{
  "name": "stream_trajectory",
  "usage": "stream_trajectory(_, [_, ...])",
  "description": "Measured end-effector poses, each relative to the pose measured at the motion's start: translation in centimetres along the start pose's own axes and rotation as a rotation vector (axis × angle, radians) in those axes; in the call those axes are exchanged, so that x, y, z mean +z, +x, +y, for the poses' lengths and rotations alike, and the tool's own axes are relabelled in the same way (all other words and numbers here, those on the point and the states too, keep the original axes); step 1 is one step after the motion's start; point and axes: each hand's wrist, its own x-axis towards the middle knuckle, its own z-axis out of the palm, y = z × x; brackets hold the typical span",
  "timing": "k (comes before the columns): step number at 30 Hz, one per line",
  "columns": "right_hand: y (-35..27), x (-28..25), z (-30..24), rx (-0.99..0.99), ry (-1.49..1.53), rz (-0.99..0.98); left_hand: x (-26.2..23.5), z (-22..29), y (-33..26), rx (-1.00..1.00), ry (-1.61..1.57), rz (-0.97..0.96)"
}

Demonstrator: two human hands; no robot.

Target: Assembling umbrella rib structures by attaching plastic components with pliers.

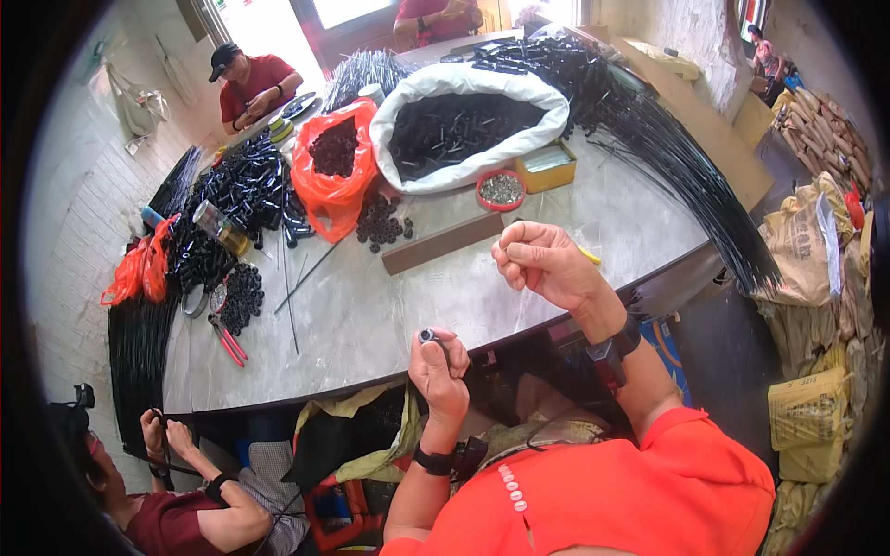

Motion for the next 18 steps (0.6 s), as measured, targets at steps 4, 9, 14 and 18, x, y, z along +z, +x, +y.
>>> stream_trajectory(4, [-1.2, 0.7, 0.9, 0.055, 0.051, -0.026, 0.2, 1.2, -1.1, 0.007, 0.003, 0.022])
stream_trajectory(9, [-2.1, 1.1, 2.7, 0.106, 0.107, -0.031, 0.0, 2.0, -2.0, 0.022, -0.04, 0.039])
stream_trajectory(14, [-3.0, 1.9, 4.8, 0.191, 0.076, 0.017, -0.3, 2.9, -2.5, 0.015, 0.077, -0.013])
stream_trajectory(18, [-4.3, 3.7, 6.7, 0.171, -0.095, 0.0, -1.0, 4.0, -3.0, 0.007, 0.21, -0.031])
